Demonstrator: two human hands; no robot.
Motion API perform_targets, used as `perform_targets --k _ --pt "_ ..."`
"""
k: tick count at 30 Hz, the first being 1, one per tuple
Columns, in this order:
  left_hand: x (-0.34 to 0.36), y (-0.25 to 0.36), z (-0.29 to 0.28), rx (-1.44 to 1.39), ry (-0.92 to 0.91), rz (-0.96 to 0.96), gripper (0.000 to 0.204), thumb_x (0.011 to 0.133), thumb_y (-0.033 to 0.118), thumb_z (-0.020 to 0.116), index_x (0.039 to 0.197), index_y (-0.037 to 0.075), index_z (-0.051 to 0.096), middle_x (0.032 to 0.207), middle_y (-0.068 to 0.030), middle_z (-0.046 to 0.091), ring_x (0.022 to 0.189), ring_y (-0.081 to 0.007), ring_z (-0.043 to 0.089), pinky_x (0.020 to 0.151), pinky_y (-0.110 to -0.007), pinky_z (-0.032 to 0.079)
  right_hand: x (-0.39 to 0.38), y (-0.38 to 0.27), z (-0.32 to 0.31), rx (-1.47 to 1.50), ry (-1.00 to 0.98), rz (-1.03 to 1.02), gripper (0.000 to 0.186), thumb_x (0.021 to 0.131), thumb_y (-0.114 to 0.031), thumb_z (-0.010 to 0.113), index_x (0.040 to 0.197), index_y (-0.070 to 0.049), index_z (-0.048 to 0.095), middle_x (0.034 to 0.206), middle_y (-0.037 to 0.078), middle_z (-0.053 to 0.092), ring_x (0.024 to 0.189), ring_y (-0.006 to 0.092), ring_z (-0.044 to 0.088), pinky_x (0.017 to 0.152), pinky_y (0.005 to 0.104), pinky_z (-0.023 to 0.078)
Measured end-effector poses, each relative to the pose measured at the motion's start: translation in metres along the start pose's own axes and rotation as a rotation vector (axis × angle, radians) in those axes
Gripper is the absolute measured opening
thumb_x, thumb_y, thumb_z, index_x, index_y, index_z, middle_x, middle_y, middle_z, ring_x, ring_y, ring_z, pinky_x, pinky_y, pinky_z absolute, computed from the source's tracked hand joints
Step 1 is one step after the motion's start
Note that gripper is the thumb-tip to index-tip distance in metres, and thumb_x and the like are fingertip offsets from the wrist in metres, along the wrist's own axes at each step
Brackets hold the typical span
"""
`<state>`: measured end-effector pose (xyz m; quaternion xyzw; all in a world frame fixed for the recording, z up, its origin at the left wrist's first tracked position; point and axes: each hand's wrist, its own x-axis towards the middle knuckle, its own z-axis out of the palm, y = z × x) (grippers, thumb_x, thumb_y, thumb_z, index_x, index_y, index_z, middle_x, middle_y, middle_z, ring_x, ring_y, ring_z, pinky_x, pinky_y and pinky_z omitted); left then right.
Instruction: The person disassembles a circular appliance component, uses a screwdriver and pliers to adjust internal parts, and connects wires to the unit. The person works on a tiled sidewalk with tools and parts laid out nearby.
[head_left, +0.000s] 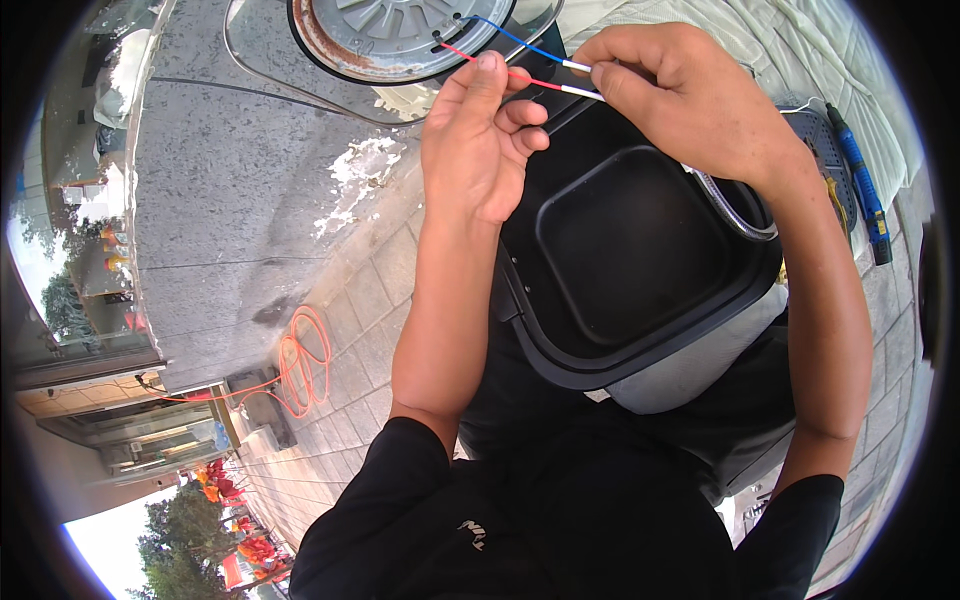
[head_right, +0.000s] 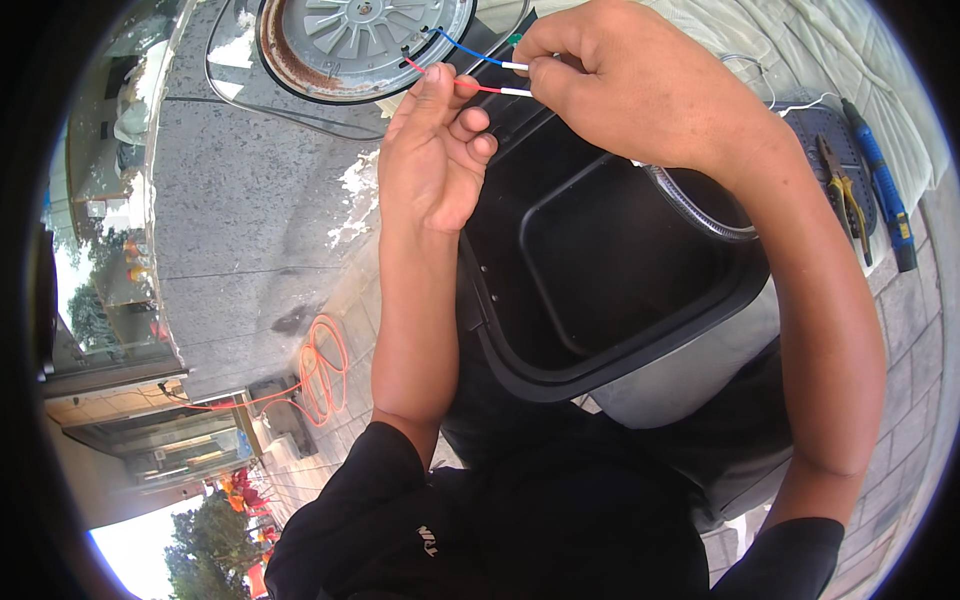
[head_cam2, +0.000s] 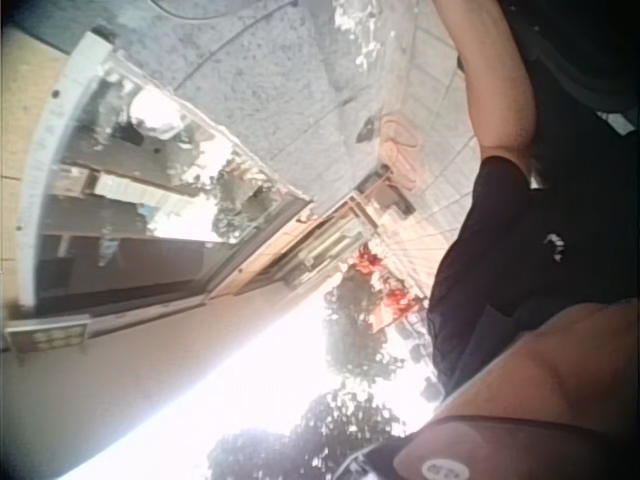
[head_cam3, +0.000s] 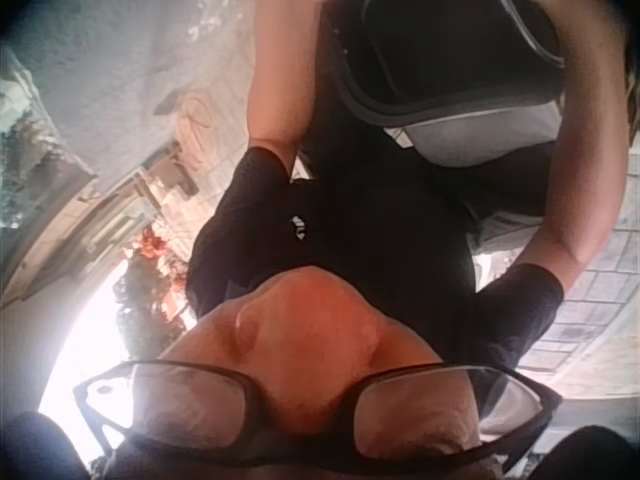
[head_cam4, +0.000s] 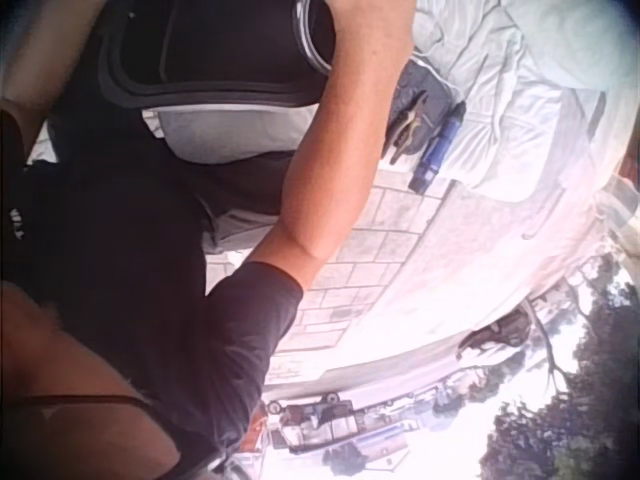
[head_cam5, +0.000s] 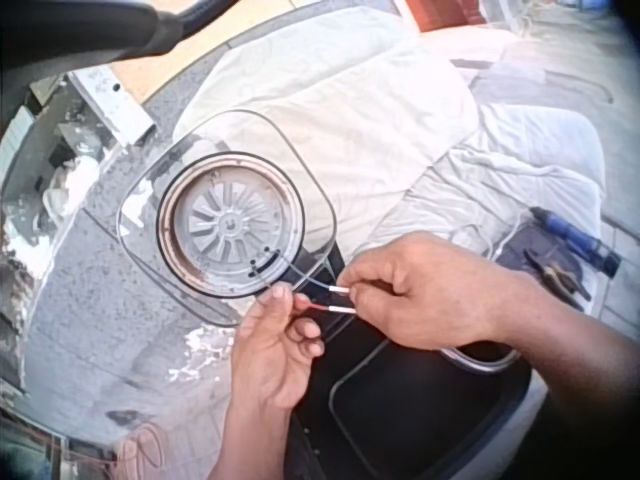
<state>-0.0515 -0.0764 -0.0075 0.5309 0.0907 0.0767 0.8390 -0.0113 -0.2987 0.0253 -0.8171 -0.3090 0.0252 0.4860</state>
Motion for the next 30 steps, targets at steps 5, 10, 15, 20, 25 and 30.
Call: perform_targets --k 5,10,15,20,25,30 --pt "0.007 0.001 -0.002 -0.012 -0.009 0.005 0.025 0.106 0.026 0.074 0.115 0.006 0.064 0.098 -0.0082 0.073 0.070 -0.0173 0.072 0.054 -0.032 0.059 0.006 0.003 0.006 0.037 0.007 -0.010 0.024 0.104 -0.014 0.058 0.113 -0.001 0.076 0.070 0.001 0.052 0.065 0.0100 0.050 0.062 0.0326 0.043" --pt "0.007 0.001 -0.002 -0.011 0.005 0.004 0.023 0.107 0.025 0.074 0.115 0.006 0.065 0.097 -0.0077 0.073 0.070 -0.0170 0.072 0.054 -0.032 0.059 0.006 -0.001 0.004 0.043 0.005 -0.001 0.024 0.103 -0.014 0.058 0.114 -0.002 0.076 0.070 0.000 0.051 0.065 0.0085 0.048 0.061 0.0315 0.041" --pt "0.008 0.001 -0.003 -0.026 -0.004 -0.006 0.023 0.107 0.026 0.074 0.115 0.007 0.065 0.096 -0.0075 0.073 0.070 -0.0167 0.072 0.054 -0.031 0.059 0.005 -0.001 0.005 0.034 0.032 -0.053 0.024 0.103 -0.014 0.058 0.113 -0.002 0.076 0.068 0.000 0.050 0.063 0.0086 0.047 0.060 0.0316 0.040" --pt "0.008 0.000 -0.002 -0.018 0.013 -0.004 0.023 0.107 0.026 0.074 0.115 0.006 0.065 0.096 -0.0074 0.073 0.070 -0.0165 0.072 0.054 -0.032 0.059 0.007 -0.008 -0.009 0.047 -0.044 0.067 0.024 0.098 -0.014 0.059 0.107 -0.001 0.076 0.087 0.023 0.074 0.078 0.0320 0.073 0.077 0.0417 0.057" --pt "0.007 -0.002 -0.001 -0.016 -0.007 -0.005 0.023 0.107 0.026 0.074 0.115 0.006 0.065 0.097 -0.0073 0.074 0.070 -0.0167 0.072 0.054 -0.032 0.058 0.006 0.001 0.003 0.028 -0.006 0.046 0.025 0.100 -0.014 0.057 0.110 0.000 0.076 0.068 0.002 0.055 0.064 0.0105 0.052 0.061 0.0322 0.045" --pt "0.007 -0.004 -0.002 -0.009 -0.006 -0.005 0.022 0.107 0.025 0.074 0.114 0.006 0.065 0.097 -0.0077 0.074 0.070 -0.0168 0.072 0.054 -0.032 0.059 -0.003 -0.030 -0.019 -0.027 -0.097 0.077 0.027 0.095 -0.015 0.059 0.105 -0.001 0.078 0.084 0.022 0.075 0.076 0.0298 0.074 0.076 0.0398 0.058"
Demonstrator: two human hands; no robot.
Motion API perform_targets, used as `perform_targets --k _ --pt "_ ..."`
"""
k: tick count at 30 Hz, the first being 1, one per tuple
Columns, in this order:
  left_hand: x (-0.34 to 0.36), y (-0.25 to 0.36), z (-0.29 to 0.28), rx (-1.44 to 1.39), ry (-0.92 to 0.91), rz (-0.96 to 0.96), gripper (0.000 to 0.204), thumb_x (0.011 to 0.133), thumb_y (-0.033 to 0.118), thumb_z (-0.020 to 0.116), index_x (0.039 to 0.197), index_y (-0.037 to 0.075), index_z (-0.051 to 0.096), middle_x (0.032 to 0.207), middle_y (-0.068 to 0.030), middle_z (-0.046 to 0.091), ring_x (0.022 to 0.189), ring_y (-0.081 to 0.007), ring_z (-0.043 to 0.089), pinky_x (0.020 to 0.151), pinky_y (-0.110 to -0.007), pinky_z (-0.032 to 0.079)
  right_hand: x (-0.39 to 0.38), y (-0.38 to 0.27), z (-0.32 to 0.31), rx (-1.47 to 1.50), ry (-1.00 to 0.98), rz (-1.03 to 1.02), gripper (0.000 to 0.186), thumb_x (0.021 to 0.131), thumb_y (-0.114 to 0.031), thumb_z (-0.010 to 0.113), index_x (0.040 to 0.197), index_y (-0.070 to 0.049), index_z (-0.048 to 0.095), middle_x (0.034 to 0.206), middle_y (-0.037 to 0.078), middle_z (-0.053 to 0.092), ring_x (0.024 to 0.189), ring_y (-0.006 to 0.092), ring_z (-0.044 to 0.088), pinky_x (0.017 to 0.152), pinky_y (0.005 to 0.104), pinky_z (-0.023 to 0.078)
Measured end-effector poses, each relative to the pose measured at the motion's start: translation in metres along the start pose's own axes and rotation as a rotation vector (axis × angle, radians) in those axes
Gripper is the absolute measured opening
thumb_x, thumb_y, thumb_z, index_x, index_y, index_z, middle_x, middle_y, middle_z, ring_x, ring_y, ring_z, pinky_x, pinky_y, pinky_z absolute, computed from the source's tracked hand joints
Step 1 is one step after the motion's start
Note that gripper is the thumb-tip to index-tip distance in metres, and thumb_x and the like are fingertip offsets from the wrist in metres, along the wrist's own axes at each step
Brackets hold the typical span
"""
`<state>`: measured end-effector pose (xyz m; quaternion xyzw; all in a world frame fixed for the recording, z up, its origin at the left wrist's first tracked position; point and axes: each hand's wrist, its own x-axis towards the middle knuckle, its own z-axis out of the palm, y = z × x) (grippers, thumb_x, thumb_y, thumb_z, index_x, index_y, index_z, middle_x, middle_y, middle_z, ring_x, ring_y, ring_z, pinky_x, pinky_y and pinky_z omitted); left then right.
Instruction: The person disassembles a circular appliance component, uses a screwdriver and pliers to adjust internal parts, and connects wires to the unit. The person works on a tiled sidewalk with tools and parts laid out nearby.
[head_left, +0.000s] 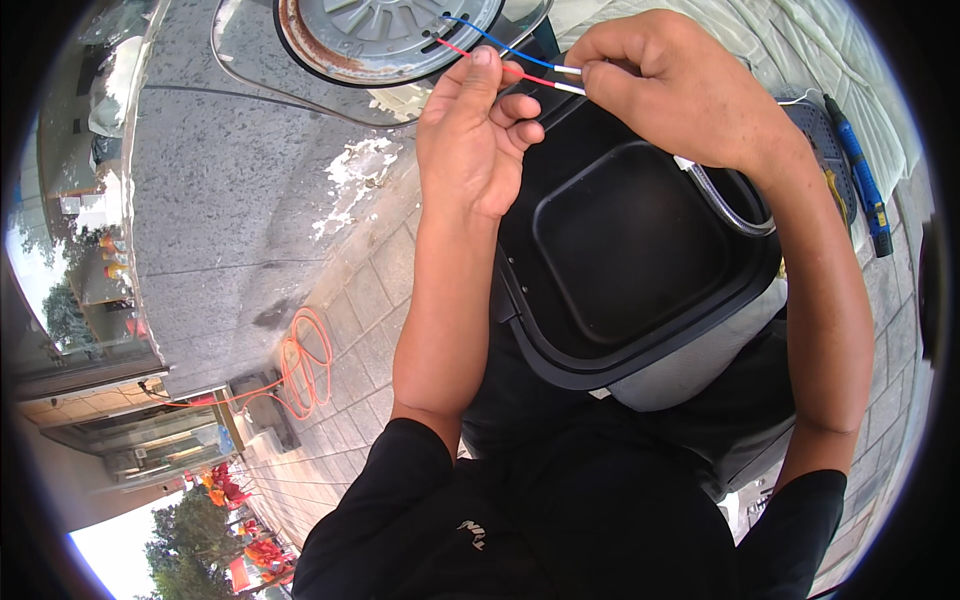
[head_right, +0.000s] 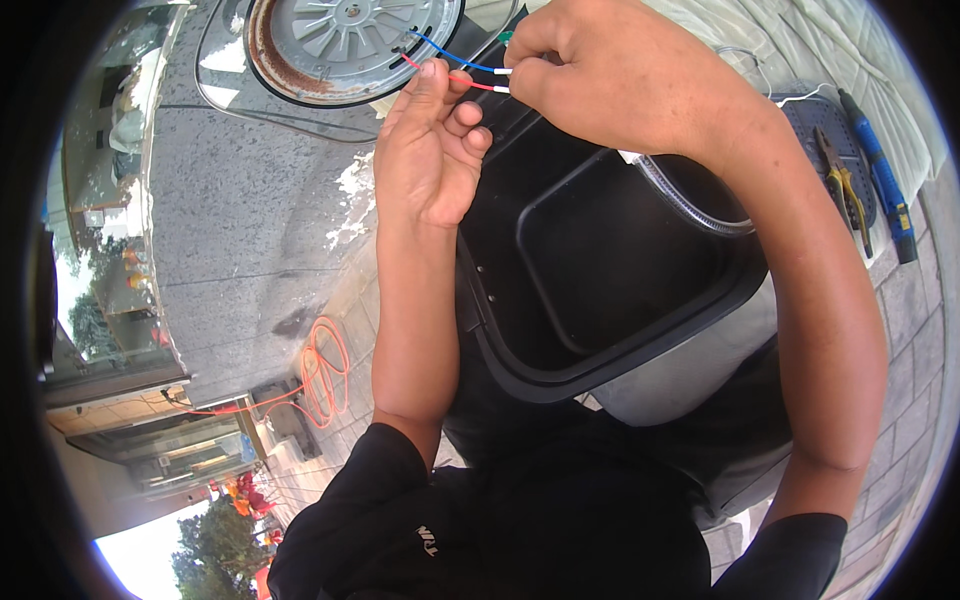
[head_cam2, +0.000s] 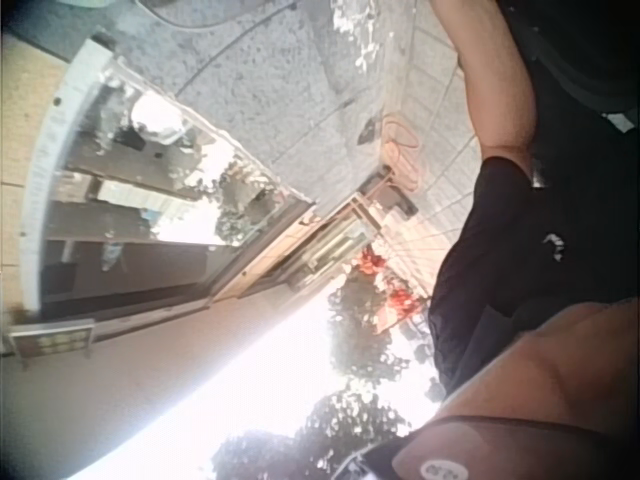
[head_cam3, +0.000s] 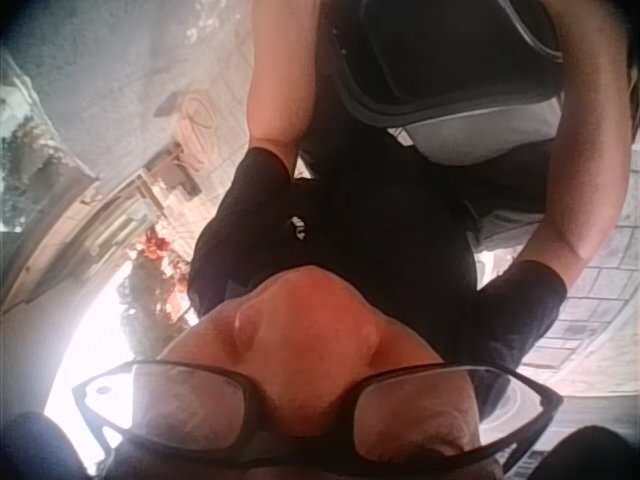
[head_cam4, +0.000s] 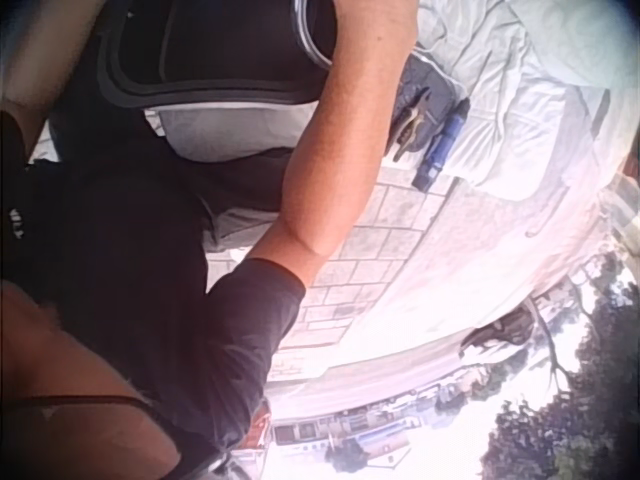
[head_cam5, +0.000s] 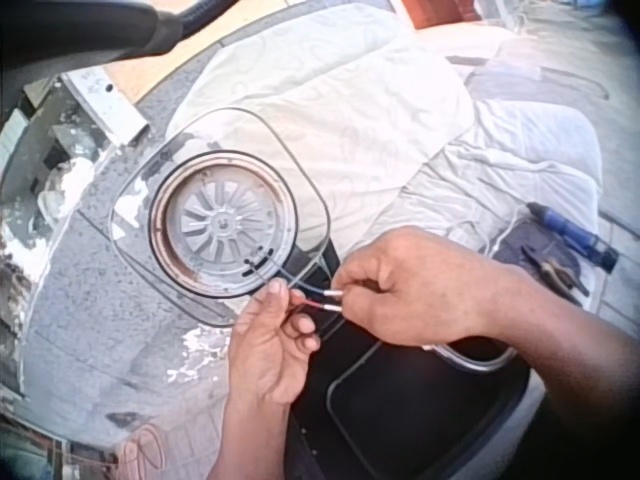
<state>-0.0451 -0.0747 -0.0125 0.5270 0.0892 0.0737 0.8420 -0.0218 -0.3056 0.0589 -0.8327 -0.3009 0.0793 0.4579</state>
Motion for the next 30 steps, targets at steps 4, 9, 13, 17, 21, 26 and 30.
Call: perform_targets --k 4,9,13,17,21,26,30 --pt "-0.002 0.000 0.005 0.021 0.002 0.001 0.022 0.107 0.025 0.074 0.114 0.006 0.065 0.098 -0.0075 0.074 0.070 -0.0168 0.072 0.054 -0.032 0.059 0.010 0.017 0.010 -0.027 0.029 -0.009 0.026 0.097 -0.016 0.059 0.106 0.002 0.076 0.074 0.012 0.068 0.069 0.0198 0.066 0.069 0.0362 0.054" --pt "0.002 -0.001 0.002 0.012 0.021 0.013 0.022 0.107 0.025 0.074 0.114 0.007 0.065 0.097 -0.0074 0.074 0.070 -0.0167 0.072 0.054 -0.032 0.059 -0.001 0.004 -0.004 0.116 0.016 0.007 0.027 0.095 -0.016 0.059 0.106 0.000 0.078 0.082 0.021 0.075 0.075 0.0261 0.073 0.075 0.0385 0.059" --pt "0.002 0.000 0.002 0.015 0.022 0.013 0.022 0.107 0.025 0.074 0.114 0.007 0.064 0.097 -0.0074 0.074 0.070 -0.0168 0.072 0.054 -0.032 0.058 -0.002 -0.005 0.000 0.074 0.046 0.060 0.028 0.096 -0.016 0.058 0.106 0.000 0.078 0.080 0.018 0.075 0.072 0.0232 0.072 0.072 0.0374 0.058" --pt "0.001 0.000 0.003 0.007 0.013 0.018 0.022 0.106 0.025 0.074 0.114 0.007 0.064 0.097 -0.0076 0.074 0.070 -0.0169 0.072 0.054 -0.032 0.058 -0.005 -0.009 0.001 0.069 0.061 0.082 0.027 0.097 -0.015 0.058 0.107 0.000 0.078 0.078 0.015 0.074 0.068 0.0201 0.070 0.069 0.0360 0.057" --pt "0.000 0.000 0.005 0.003 0.018 0.018 0.023 0.106 0.025 0.075 0.115 0.006 0.065 0.097 -0.0078 0.074 0.070 -0.0171 0.072 0.053 -0.032 0.058 -0.005 -0.008 0.003 0.098 0.076 0.091 0.026 0.097 -0.014 0.058 0.107 0.000 0.078 0.077 0.014 0.074 0.068 0.0180 0.069 0.068 0.0350 0.057" --pt "0.000 0.000 0.004 0.000 0.021 0.019 0.023 0.106 0.025 0.075 0.115 0.006 0.065 0.097 -0.0079 0.073 0.070 -0.0173 0.072 0.053 -0.032 0.058 -0.004 -0.011 0.002 0.094 0.068 0.082 0.026 0.098 -0.013 0.058 0.106 0.001 0.078 0.077 0.013 0.074 0.068 0.0169 0.068 0.068 0.0338 0.056" --pt "0.000 0.000 0.006 -0.002 0.009 0.020 0.024 0.106 0.025 0.074 0.116 0.006 0.064 0.097 -0.0078 0.073 0.070 -0.0175 0.073 0.053 -0.032 0.058 0.000 -0.008 0.003 0.091 0.072 0.091 0.026 0.098 -0.013 0.058 0.107 0.001 0.078 0.078 0.014 0.074 0.070 0.0172 0.069 0.070 0.0338 0.056"
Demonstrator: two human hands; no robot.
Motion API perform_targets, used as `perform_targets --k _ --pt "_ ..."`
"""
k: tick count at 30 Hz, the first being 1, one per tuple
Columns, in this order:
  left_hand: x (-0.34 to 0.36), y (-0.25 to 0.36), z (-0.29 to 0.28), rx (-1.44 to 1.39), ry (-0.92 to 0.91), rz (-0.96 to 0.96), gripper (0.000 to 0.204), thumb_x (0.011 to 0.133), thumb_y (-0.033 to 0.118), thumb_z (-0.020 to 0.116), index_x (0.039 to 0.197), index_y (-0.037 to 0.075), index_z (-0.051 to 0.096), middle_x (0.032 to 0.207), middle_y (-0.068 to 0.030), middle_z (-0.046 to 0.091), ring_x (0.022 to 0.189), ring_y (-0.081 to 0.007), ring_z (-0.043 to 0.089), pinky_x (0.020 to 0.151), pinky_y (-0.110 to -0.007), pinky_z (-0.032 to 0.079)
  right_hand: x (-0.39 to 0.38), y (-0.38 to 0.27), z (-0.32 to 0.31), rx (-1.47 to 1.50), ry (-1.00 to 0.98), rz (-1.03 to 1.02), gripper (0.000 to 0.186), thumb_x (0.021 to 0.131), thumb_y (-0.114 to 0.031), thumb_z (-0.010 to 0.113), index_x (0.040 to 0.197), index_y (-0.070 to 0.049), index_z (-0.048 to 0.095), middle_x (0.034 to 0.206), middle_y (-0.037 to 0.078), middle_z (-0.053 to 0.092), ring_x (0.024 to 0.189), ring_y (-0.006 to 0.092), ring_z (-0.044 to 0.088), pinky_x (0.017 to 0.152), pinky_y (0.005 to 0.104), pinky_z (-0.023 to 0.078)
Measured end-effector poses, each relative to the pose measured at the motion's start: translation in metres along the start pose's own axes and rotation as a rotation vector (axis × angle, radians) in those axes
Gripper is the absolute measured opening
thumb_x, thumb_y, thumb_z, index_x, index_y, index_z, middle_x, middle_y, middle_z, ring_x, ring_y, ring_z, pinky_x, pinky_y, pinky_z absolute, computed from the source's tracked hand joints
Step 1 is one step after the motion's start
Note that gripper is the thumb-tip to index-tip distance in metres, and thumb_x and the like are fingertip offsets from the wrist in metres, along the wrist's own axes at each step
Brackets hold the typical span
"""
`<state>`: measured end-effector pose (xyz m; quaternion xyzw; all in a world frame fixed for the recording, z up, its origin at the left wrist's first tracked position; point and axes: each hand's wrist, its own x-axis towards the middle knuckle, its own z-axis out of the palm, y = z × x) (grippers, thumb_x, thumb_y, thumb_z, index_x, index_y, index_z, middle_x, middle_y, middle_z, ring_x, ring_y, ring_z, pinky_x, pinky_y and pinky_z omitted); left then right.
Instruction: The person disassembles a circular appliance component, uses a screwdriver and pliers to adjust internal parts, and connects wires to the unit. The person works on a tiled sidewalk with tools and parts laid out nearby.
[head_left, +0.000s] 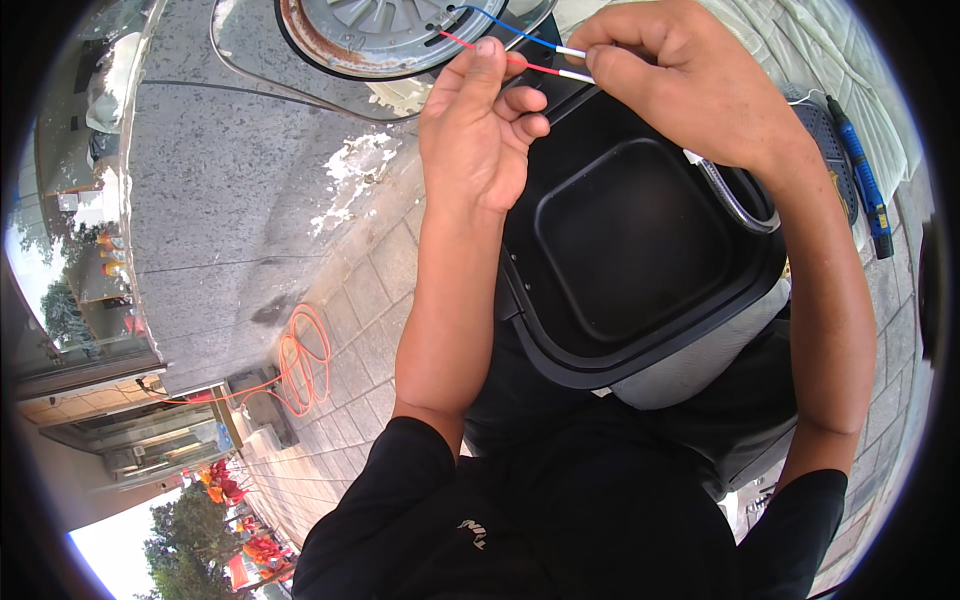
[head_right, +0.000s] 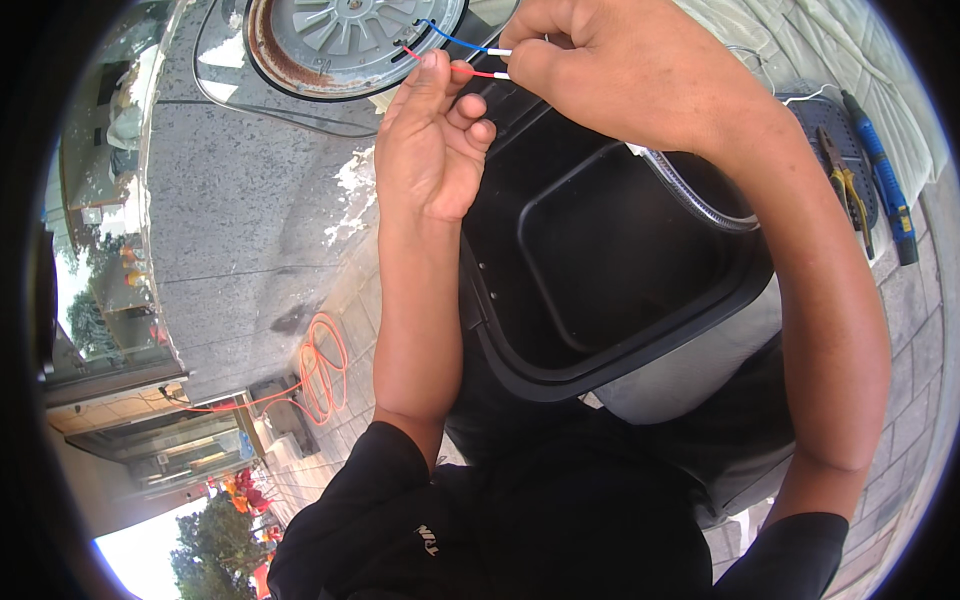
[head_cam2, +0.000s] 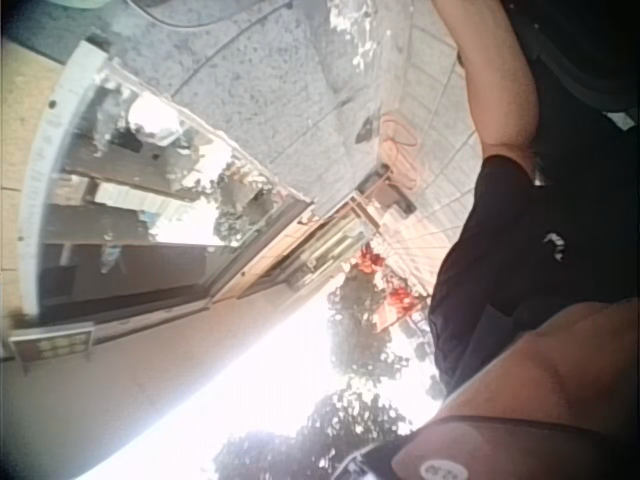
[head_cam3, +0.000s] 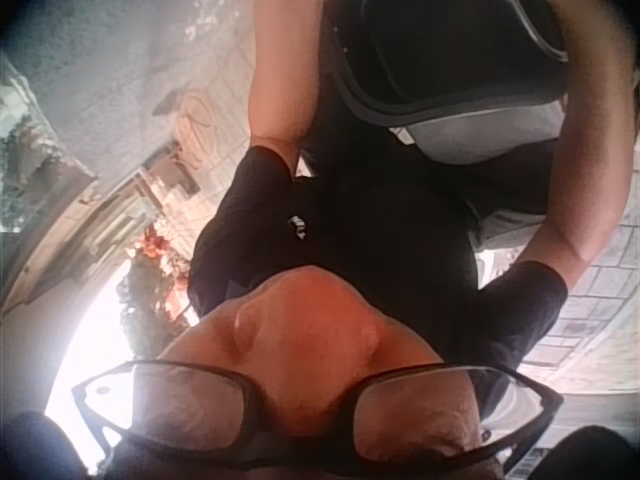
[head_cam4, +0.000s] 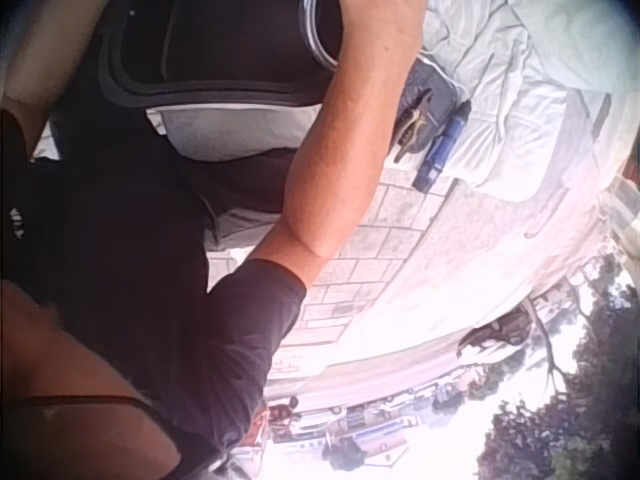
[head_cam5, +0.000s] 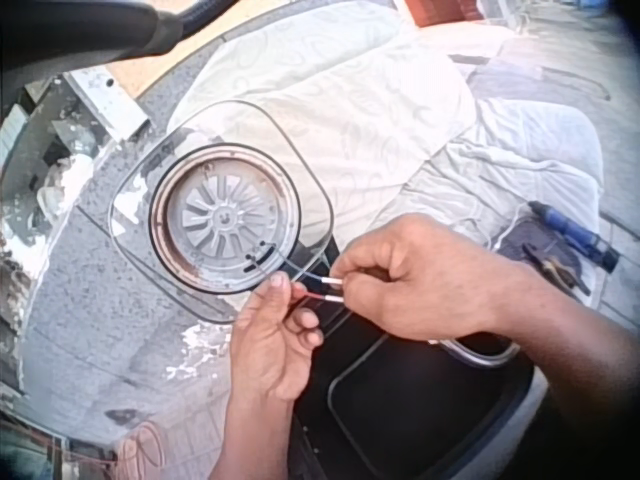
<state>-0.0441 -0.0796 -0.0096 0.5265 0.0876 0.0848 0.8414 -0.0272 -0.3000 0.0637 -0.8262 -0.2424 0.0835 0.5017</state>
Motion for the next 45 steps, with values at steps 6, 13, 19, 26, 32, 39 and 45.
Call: perform_targets --k 6,13,19,26,32,39,45 --pt "0.002 0.000 -0.003 -0.002 0.009 0.019 0.024 0.107 0.027 0.074 0.114 0.006 0.064 0.097 -0.0076 0.073 0.070 -0.0172 0.072 0.053 -0.031 0.058 -0.003 0.002 0.005 -0.032 0.051 -0.079 0.029 0.096 -0.016 0.059 0.109 0.002 0.078 0.084 0.019 0.076 0.076 0.0217 0.073 0.075 0.0358 0.057" --pt "0.000 0.004 0.008 0.048 0.055 0.009 0.016 0.109 0.026 0.071 0.110 0.010 0.067 0.096 -0.0009 0.070 0.074 -0.0109 0.064 0.061 -0.027 0.052 0.011 -0.007 -0.003 -0.031 -0.044 0.078 0.031 0.095 -0.018 0.060 0.111 0.002 0.078 0.087 0.023 0.076 0.081 0.0272 0.075 0.079 0.0384 0.059" --pt "0.004 0.005 0.005 0.048 0.083 0.018 0.016 0.109 0.026 0.071 0.109 0.010 0.067 0.096 -0.0007 0.070 0.074 -0.0107 0.064 0.061 -0.027 0.052 0.009 0.003 0.006 -0.013 -0.013 -0.066 0.031 0.094 -0.017 0.058 0.108 0.002 0.078 0.085 0.024 0.075 0.074 0.0298 0.074 0.075 0.0405 0.059" --pt "0.008 0.004 0.004 0.071 0.139 0.019 0.017 0.110 0.027 0.070 0.108 0.010 0.066 0.096 -0.0004 0.069 0.074 -0.0097 0.062 0.061 -0.025 0.051 0.022 -0.005 0.003 0.032 -0.096 0.059 0.030 0.092 -0.018 0.058 0.100 0.004 0.078 0.081 0.028 0.073 0.075 0.0388 0.074 0.076 0.0457 0.059" --pt "0.018 0.003 -0.003 0.046 0.112 0.035 0.022 0.109 0.028 0.070 0.114 0.007 0.066 0.095 -0.0028 0.069 0.070 -0.0126 0.063 0.058 -0.029 0.051 0.034 0.029 0.009 0.035 -0.054 -0.142 0.030 0.091 -0.018 0.059 0.091 0.003 0.079 0.083 0.031 0.072 0.076 0.0427 0.074 0.076 0.0472 0.059" --pt "0.015 0.003 0.006 0.058 0.148 0.009 0.024 0.115 0.032 0.058 0.104 0.011 0.064 0.089 0.0038 0.064 0.072 -0.0068 0.058 0.059 -0.022 0.045 0.038 0.025 0.008 0.007 -0.085 -0.103 0.032 0.091 -0.021 0.061 0.087 0.005 0.079 0.086 0.033 0.072 0.082 0.0460 0.074 0.078 0.0491 0.059" --pt "0.022 0.003 -0.008 0.002 0.057 -0.022 0.026 0.112 0.034 0.064 0.107 0.008 0.067 0.098 -0.0016 0.068 0.073 -0.0134 0.062 0.058 -0.028 0.046 0.058 0.019 0.026 -0.150 -0.008 -0.064 0.034 0.090 -0.024 0.065 0.084 0.007 0.079 0.088 0.035 0.073 0.089 0.0477 0.075 0.081 0.0509 0.060"
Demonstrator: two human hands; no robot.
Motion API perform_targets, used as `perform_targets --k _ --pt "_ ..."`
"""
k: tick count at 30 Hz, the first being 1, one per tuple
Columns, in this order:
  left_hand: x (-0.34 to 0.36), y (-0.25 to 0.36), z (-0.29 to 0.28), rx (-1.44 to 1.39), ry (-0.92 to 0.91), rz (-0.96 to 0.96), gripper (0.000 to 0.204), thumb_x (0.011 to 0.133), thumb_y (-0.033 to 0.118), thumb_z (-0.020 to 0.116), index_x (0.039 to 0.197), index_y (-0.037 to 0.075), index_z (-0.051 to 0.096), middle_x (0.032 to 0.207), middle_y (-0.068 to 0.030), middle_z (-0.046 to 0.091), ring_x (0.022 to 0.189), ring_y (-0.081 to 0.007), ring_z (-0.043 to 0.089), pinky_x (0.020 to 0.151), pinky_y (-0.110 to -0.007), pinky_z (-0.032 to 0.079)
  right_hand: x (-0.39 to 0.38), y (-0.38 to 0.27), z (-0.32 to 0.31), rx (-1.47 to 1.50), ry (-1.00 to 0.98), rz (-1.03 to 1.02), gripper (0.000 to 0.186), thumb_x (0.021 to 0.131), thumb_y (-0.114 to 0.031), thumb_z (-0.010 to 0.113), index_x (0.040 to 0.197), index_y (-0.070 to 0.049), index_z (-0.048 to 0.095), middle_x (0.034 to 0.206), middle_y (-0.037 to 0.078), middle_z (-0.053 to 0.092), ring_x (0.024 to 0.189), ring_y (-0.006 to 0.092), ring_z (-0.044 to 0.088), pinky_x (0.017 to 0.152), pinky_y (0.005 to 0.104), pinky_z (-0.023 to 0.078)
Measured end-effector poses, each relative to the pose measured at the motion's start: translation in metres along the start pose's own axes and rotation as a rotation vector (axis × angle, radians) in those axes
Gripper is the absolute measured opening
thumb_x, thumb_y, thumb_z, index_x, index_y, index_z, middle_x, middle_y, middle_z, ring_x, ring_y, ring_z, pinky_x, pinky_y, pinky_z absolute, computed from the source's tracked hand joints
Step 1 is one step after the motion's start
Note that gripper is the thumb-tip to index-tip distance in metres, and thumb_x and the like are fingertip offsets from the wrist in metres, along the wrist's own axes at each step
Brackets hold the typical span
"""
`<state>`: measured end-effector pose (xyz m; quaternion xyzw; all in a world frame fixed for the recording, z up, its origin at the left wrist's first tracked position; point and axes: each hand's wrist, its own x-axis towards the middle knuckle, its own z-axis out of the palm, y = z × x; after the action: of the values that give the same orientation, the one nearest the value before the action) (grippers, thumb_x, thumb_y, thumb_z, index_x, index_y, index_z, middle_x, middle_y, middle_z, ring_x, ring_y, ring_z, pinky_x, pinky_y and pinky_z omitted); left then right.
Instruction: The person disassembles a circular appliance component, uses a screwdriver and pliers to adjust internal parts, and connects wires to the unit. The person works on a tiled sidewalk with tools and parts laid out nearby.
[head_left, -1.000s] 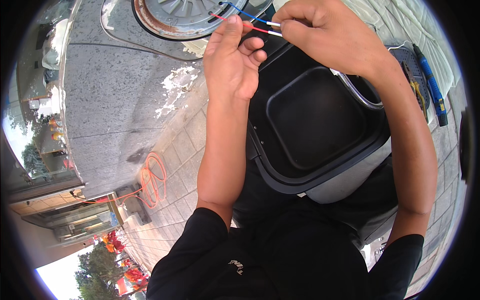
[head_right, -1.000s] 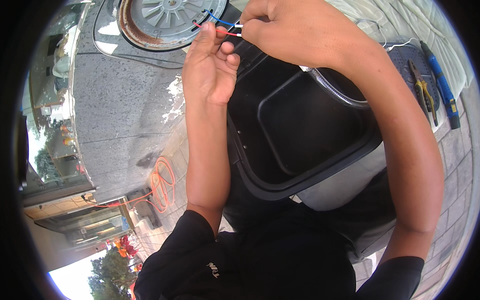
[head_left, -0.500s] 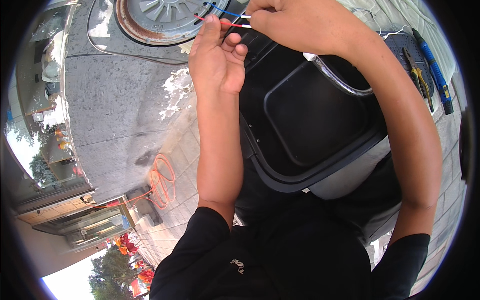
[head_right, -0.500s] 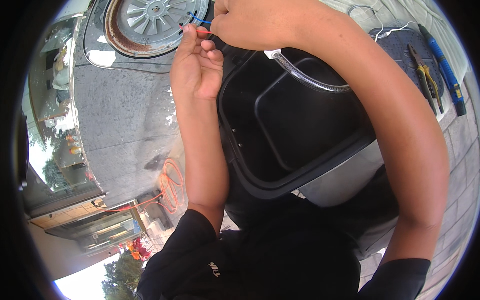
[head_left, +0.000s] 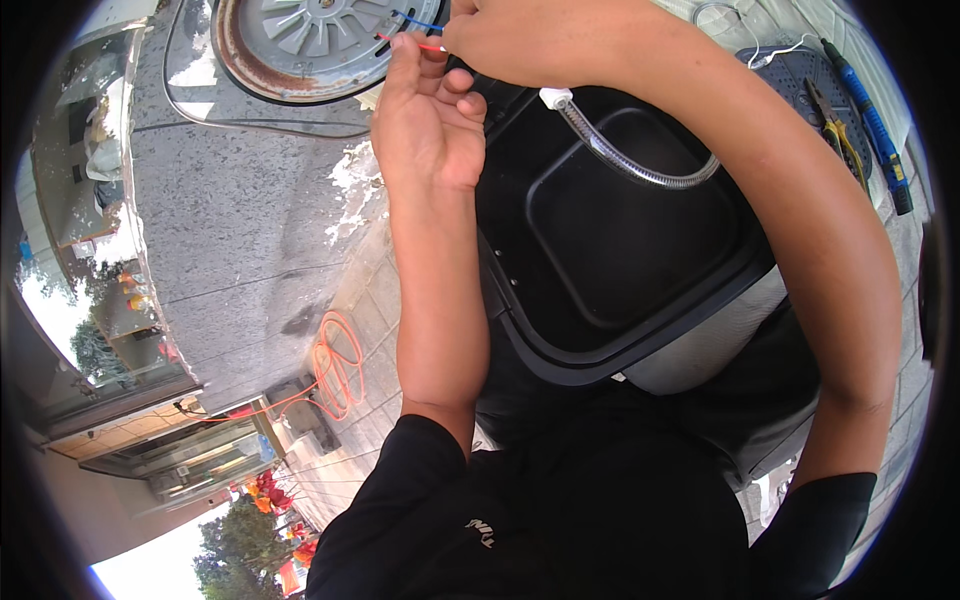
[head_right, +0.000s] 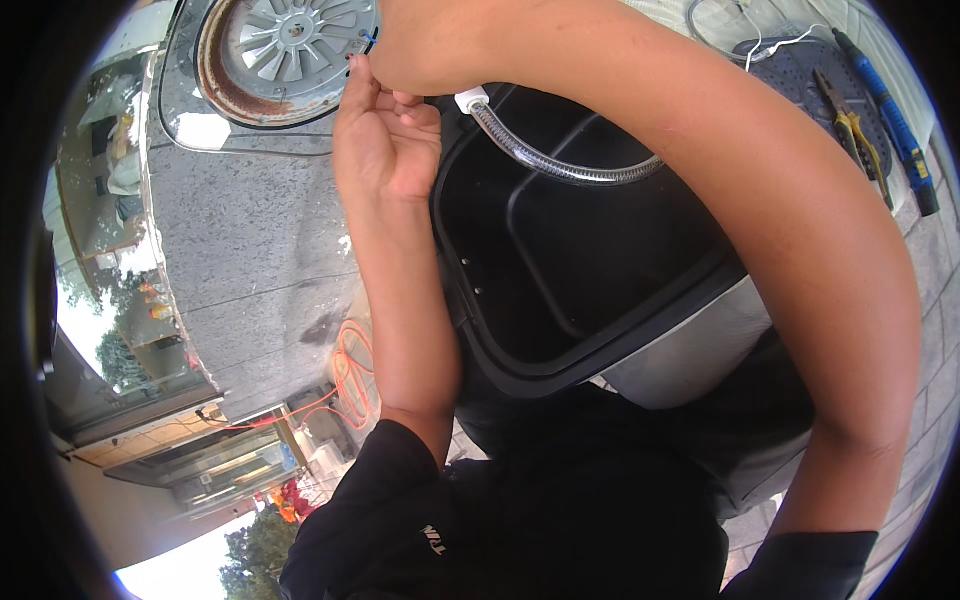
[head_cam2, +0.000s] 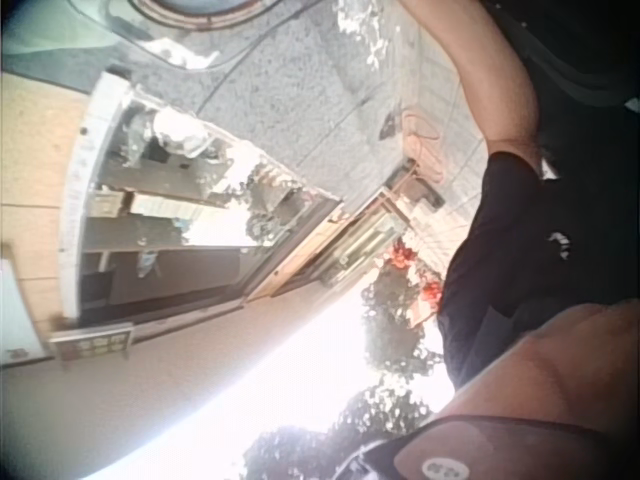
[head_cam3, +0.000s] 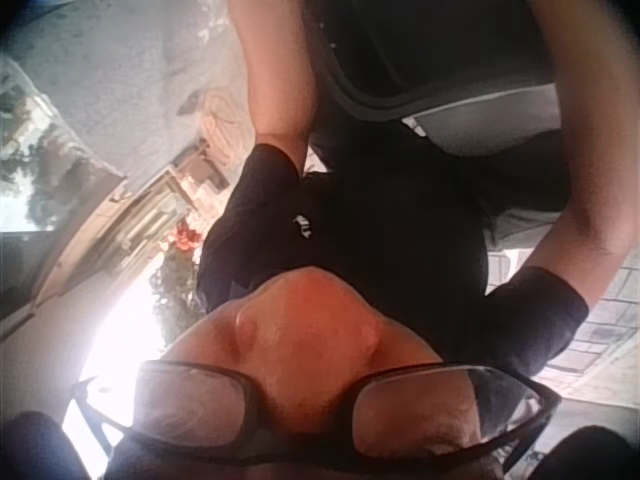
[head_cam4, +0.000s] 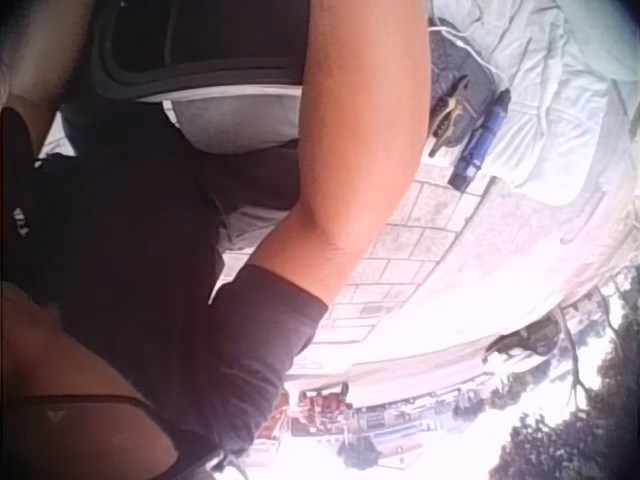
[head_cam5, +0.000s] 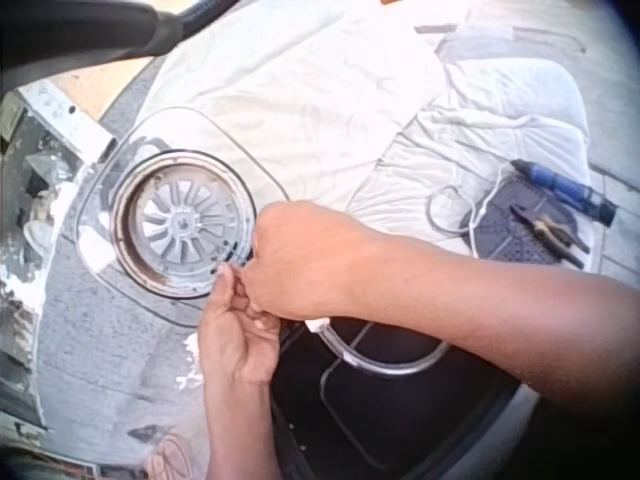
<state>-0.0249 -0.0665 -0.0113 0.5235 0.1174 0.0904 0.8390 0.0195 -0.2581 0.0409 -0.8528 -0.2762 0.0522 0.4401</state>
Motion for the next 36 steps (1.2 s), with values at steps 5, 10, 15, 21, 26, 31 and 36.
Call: perform_targets --k 5,10,15,21,26,31,36 --pt "-0.011 0.003 0.009 0.043 0.054 -0.005 0.024 0.114 0.032 0.060 0.113 0.010 0.067 0.097 0.0014 0.070 0.075 -0.0111 0.062 0.060 -0.026 0.045 0.009 -0.007 0.010 0.039 0.066 0.003 0.035 0.088 -0.025 0.068 0.083 0.007 0.079 0.088 0.035 0.073 0.088 0.0485 0.075 0.081 0.0510 0.061" --pt "-0.022 0.006 0.014 0.104 0.024 -0.037 0.030 0.112 0.040 0.060 0.120 0.012 0.067 0.105 0.0007 0.072 0.091 -0.0136 0.067 0.074 -0.032 0.050 0.020 -0.006 0.022 0.104 0.137 -0.005 0.031 0.089 -0.022 0.067 0.088 0.007 0.077 0.092 0.034 0.074 0.092 0.0481 0.075 0.084 0.0515 0.061" --pt "-0.026 0.001 0.002 0.013 -0.065 -0.068 0.035 0.113 0.040 0.058 0.130 0.009 0.065 0.114 -0.0035 0.072 0.103 -0.0204 0.069 0.087 -0.044 0.059 0.044 -0.005 0.049 0.083 0.245 0.083 0.027 0.090 -0.019 0.066 0.099 0.005 0.073 0.097 0.033 0.075 0.097 0.0478 0.075 0.088 0.0515 0.060" --pt "-0.047 0.014 -0.003 0.087 -0.186 -0.128 0.036 0.108 0.030 0.067 0.126 -0.001 0.065 0.105 -0.0115 0.072 0.081 -0.0216 0.076 0.062 -0.036 0.065 0.057 -0.021 0.049 -0.010 0.237 0.130 0.027 0.093 -0.020 0.063 0.103 0.004 0.072 0.088 0.023 0.078 0.089 0.0360 0.079 0.085 0.0443 0.061" --pt "-0.054 0.014 -0.009 0.235 -0.221 -0.145 0.033 0.108 0.025 0.071 0.123 -0.004 0.067 0.100 -0.0152 0.075 0.078 -0.0246 0.079 0.061 -0.035 0.068 0.069 -0.018 0.061 -0.113 0.277 0.079 0.030 0.094 -0.022 0.063 0.107 0.004 0.073 0.095 0.026 0.078 0.093 0.0422 0.077 0.088 0.0487 0.060" --pt "-0.047 0.019 -0.016 0.161 -0.192 -0.163 0.032 0.108 0.026 0.071 0.122 -0.003 0.069 0.098 -0.0130 0.074 0.078 -0.0257 0.080 0.065 -0.037 0.068 0.052 -0.027 0.017 -0.209 0.130 0.074 0.038 0.099 -0.029 0.061 0.113 0.003 0.076 0.102 0.026 0.079 0.101 0.0438 0.075 0.093 0.0488 0.059" --pt "-0.045 0.029 -0.022 0.038 -0.219 -0.212 0.032 0.108 0.025 0.071 0.124 -0.002 0.069 0.098 -0.0110 0.074 0.082 -0.0293 0.081 0.067 -0.038 0.069 0.023 0.003 -0.032 -0.232 0.055 0.146 0.048 0.105 -0.040 0.064 0.126 0.002 0.074 0.100 0.016 0.078 0.092 0.0269 0.075 0.086 0.0396 0.057"
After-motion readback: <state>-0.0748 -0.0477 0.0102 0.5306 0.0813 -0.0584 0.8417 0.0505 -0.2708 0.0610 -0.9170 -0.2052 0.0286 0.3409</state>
